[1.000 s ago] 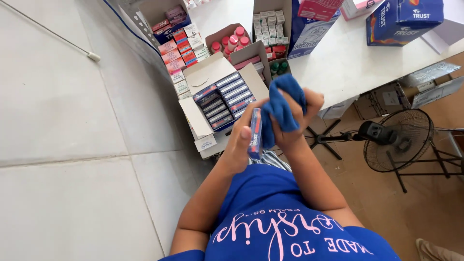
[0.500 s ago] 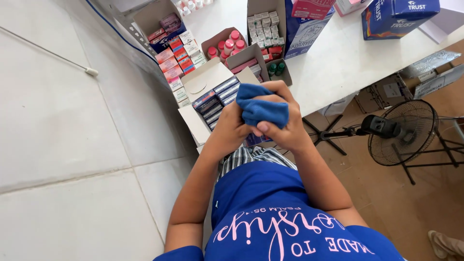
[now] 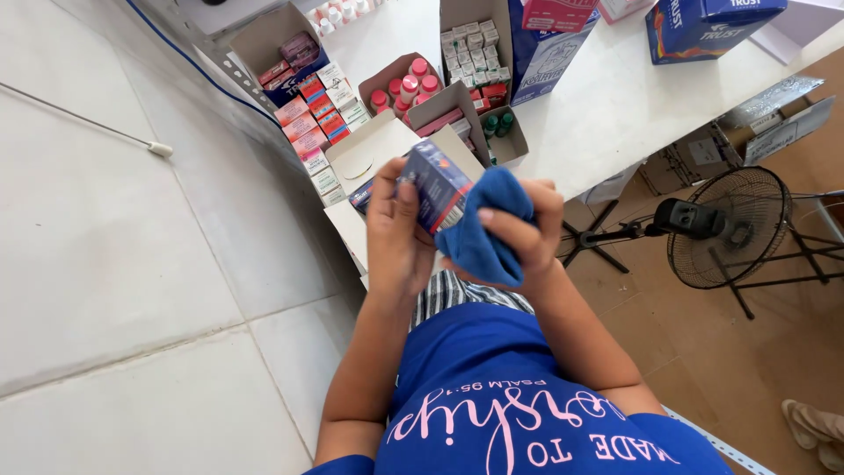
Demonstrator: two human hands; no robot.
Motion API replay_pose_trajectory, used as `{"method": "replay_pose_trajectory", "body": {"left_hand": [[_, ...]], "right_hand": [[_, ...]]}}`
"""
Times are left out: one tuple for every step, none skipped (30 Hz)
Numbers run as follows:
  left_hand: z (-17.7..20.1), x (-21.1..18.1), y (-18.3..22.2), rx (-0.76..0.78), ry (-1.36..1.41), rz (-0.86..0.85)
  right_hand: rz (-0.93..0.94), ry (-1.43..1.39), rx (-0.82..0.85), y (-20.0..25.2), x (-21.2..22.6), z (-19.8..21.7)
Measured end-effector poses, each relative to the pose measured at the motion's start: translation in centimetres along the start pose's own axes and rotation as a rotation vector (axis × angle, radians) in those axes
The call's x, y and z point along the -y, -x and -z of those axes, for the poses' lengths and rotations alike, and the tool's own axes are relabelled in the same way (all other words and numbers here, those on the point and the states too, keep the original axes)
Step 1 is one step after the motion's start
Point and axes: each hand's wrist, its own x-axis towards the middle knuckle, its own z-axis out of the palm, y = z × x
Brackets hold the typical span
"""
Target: Cleaning and dusting medicine boxes with a cloth.
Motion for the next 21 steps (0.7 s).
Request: {"method": "replay_pose_trajectory", "body": {"left_hand": [[-0.7, 0.0, 0.2, 0.0, 0.0, 0.0], [-1.4, 0.0, 0.5, -0.05, -0.023, 0.047], [-2.2, 0.0, 0.7, -0.1, -0.046, 0.098], [-2.0, 0.2, 0.8, -0.1, -0.045, 0.103], [-1.7, 0.5, 0.7, -0.053, -0.046, 0.163], [-1.4, 0.8, 0.6, -0.005, -0.047, 0.223], [-1.2, 0.7, 0.6, -0.005, -0.046, 0.224], [-0.9, 0.7, 0.5, 0.035, -0.096, 0.257], [-0.6, 0.7, 0.5, 0.072, -0.145, 0.292], [-0.2, 0.5, 0.4, 0.069, -0.143, 0.296], [0.3, 0.1, 0.2, 0.114, -0.247, 0.3], [0.7, -0.2, 0.0, 0.159, -0.351, 0.302], [0.7, -0.9, -0.2, 0.158, -0.351, 0.308], [0.8, -1.6, -0.5, 0.203, -0.549, 0.222], [0.9, -2.3, -0.8, 0.247, -0.744, 0.13], [0.7, -2.8, -1.3, 0.247, -0.743, 0.132], [0.6, -3.4, -1.6, 0.093, -1.115, 0.024], [0.5, -4.0, -2.0, -0.075, -1.48, -0.088], [1.6, -4.0, -2.4, -0.08, -1.482, -0.085], [2.6, -4.1, -2.7, -0.099, -1.584, -0.297], [3.7, -4.1, -3.1, -0.111, -1.678, -0.515]], "right_hand": [[0.0, 0.0, 0.0, 0.2, -0.1, -0.5], [0.026, -0.013, -0.046, 0.5, -0.2, -0.9], [0.048, -0.023, -0.092, 0.8, -0.2, -1.2], [0.044, -0.019, -0.091, 1.4, -0.3, -1.0], [0.031, -0.031, -0.12, 2.0, -0.6, -0.9], [0.018, -0.043, -0.148, 2.5, -0.9, -0.7], [0.018, -0.042, -0.147, 2.8, -0.9, 0.1], [-0.046, -0.034, -0.106, 3.0, -0.9, 0.9], [-0.112, -0.026, -0.063, 3.4, -0.8, 1.7], [-0.117, -0.025, -0.061, 3.7, -1.1, 1.8], [-0.133, -0.063, -0.139, 4.1, -1.5, 1.9], [-0.149, -0.101, -0.216, 4.4, -1.9, 1.9], [-0.154, -0.098, -0.216, 4.1, -2.1, 2.1], [-0.18, -0.007, -0.226, 3.9, -2.4, 2.3], [-0.201, 0.081, -0.236, 3.7, -2.7, 2.4], [-0.202, 0.083, -0.235, 3.5, -2.9, 2.9], [-0.265, 0.024, -0.186, 3.3, -3.1, 3.3], [-0.329, -0.036, -0.136, 3.1, -3.3, 3.6], [-0.332, -0.04, -0.134, 3.0, -3.5, 3.7], [-0.352, -0.063, -0.09, 3.0, -3.6, 3.7], [-0.37, -0.087, -0.045, 2.8, -3.8, 3.8]]}}
